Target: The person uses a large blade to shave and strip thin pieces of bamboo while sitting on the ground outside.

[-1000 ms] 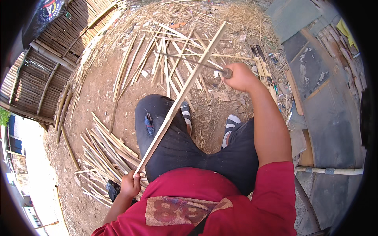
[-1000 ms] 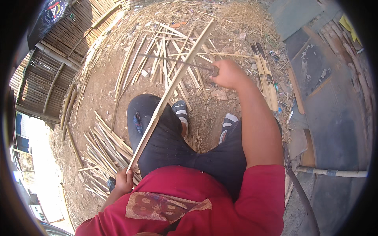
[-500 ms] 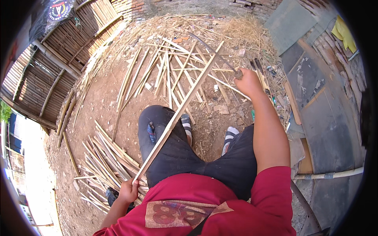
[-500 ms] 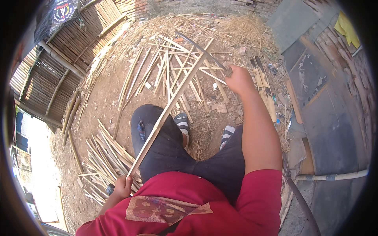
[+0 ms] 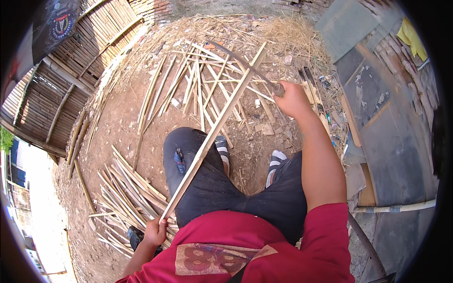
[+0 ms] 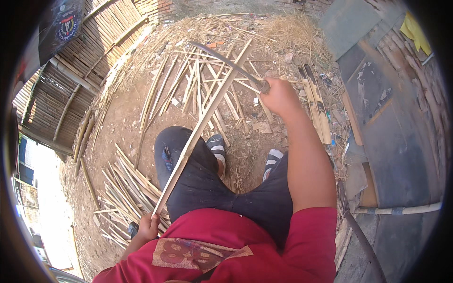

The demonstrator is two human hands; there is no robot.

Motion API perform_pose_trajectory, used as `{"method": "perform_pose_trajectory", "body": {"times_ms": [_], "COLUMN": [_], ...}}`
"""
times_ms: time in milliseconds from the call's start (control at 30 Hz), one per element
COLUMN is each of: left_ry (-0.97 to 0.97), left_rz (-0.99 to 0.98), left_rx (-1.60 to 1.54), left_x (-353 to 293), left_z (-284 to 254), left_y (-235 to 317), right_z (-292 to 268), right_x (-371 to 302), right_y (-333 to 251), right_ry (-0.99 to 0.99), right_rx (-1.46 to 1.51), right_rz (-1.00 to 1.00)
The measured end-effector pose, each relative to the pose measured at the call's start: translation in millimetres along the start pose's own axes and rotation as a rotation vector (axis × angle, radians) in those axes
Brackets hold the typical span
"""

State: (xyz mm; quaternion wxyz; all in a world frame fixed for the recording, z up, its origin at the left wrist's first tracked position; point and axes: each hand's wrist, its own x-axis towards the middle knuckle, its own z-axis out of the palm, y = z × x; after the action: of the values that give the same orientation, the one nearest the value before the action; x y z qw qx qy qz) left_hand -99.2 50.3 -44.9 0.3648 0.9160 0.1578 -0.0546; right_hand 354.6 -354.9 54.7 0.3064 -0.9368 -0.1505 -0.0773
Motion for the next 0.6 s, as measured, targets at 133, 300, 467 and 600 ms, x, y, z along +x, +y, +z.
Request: {"method": "perform_pose_trajectory", "body": {"times_ms": [133,300,467,600], "left_ry": [0.065,-0.029,-0.075,-0.089], "left_rz": [0.065,0.015,0.007,0.015], "left_rx": [0.111,-0.025,-0.071,-0.078], "left_x": [4,8,7,15], "left_z": [-2,-5,-8,-7], "left_y": [1,-5,-9,-6], "right_z": [-6,-12,4,-2], "right_x": [-15,6,-6,5], "right_y": [-46,18,-23,12], "right_ry": [-0.173,0.010,-0.058,0.042], "right_rx": [-0.385,0.072,-0.254,-0.129], "right_rz": [-0.401,0.119,-0.264,-0.070]}}
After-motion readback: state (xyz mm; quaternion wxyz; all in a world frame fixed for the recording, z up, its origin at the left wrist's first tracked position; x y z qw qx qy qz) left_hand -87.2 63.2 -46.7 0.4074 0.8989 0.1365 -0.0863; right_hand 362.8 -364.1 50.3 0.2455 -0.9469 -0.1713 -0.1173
